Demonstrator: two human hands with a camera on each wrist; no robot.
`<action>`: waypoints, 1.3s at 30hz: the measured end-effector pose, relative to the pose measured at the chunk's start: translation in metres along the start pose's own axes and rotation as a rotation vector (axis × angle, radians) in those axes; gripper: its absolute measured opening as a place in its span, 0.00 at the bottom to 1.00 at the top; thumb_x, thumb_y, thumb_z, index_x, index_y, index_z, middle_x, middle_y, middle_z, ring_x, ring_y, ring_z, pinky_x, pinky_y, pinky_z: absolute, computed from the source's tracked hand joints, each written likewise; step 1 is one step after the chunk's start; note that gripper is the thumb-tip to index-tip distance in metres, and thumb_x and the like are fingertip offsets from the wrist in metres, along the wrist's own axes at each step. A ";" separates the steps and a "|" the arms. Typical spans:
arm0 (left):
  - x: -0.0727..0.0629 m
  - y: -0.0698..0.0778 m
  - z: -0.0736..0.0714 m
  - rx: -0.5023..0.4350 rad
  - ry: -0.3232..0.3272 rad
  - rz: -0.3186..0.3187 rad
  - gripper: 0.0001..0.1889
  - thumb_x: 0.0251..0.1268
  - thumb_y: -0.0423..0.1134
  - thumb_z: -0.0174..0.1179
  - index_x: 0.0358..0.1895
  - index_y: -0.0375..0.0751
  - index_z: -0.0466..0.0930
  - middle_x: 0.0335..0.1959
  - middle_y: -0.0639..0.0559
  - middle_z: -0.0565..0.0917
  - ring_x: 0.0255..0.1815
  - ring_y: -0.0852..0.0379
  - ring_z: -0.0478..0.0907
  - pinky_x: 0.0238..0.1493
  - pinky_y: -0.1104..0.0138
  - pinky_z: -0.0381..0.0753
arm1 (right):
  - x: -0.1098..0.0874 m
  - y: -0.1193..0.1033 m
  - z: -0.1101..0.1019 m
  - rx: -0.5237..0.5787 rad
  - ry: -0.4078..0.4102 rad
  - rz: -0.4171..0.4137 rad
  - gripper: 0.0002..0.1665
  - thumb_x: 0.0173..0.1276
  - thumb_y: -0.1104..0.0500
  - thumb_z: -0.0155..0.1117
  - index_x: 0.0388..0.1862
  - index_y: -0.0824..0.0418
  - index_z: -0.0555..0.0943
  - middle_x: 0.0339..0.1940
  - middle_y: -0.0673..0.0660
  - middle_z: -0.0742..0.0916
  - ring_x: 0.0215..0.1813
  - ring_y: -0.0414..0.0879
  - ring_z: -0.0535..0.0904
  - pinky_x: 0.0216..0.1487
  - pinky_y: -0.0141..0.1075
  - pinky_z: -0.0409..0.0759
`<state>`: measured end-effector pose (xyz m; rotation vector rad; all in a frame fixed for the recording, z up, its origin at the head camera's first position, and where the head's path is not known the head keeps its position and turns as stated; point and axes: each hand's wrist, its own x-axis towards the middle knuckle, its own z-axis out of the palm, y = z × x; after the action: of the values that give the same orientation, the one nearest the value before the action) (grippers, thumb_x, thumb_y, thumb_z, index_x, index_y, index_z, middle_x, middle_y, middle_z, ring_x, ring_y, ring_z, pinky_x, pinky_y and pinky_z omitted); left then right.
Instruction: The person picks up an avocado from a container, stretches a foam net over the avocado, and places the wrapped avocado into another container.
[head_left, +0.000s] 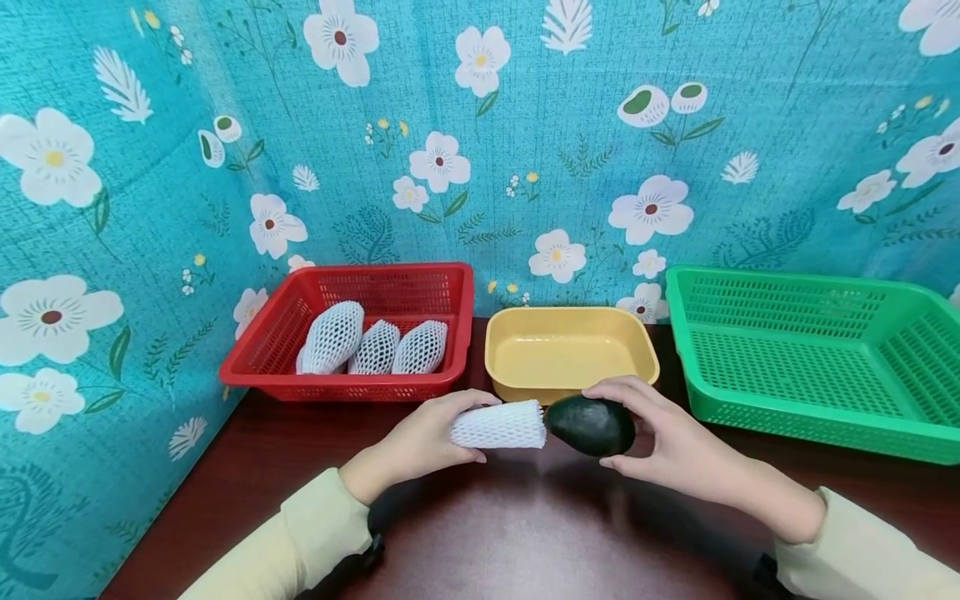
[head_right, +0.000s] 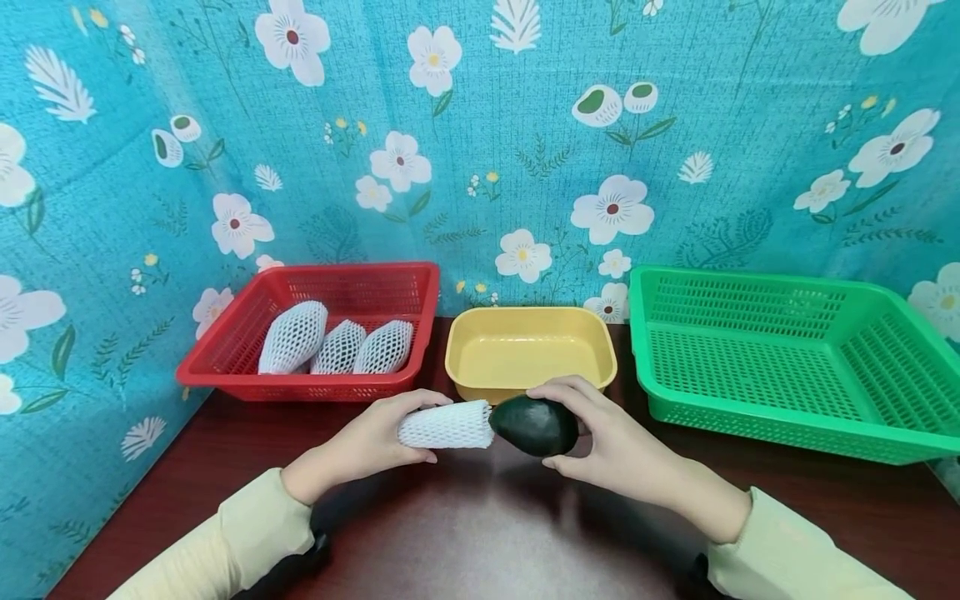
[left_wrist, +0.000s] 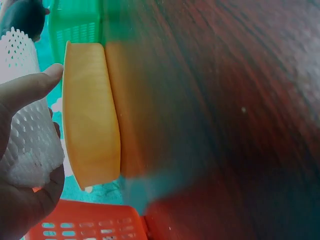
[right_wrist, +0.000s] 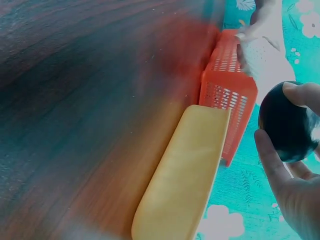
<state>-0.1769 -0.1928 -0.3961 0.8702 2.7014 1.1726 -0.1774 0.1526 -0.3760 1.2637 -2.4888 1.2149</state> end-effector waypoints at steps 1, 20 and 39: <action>0.001 0.001 0.001 0.017 -0.004 0.007 0.36 0.50 0.33 0.81 0.65 0.47 0.76 0.58 0.55 0.81 0.55 0.57 0.77 0.57 0.59 0.81 | 0.000 -0.001 0.000 -0.001 -0.003 0.001 0.48 0.51 0.70 0.83 0.70 0.51 0.73 0.65 0.53 0.74 0.58 0.43 0.74 0.40 0.35 0.86; 0.010 0.020 0.015 0.041 0.049 0.099 0.33 0.53 0.35 0.79 0.64 0.47 0.78 0.57 0.53 0.82 0.54 0.57 0.78 0.59 0.61 0.81 | 0.008 -0.007 0.009 0.100 -0.024 -0.008 0.46 0.55 0.66 0.83 0.72 0.52 0.73 0.65 0.53 0.74 0.58 0.43 0.76 0.42 0.36 0.87; 0.009 0.033 0.023 -0.216 0.139 0.146 0.30 0.54 0.36 0.79 0.63 0.46 0.80 0.55 0.53 0.84 0.52 0.57 0.79 0.53 0.63 0.83 | 0.003 -0.004 0.020 0.186 0.145 -0.050 0.44 0.46 0.71 0.86 0.63 0.60 0.78 0.62 0.56 0.82 0.56 0.38 0.82 0.53 0.28 0.81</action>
<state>-0.1621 -0.1553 -0.3878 1.0000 2.5848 1.5759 -0.1716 0.1359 -0.3861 1.2204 -2.2740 1.4969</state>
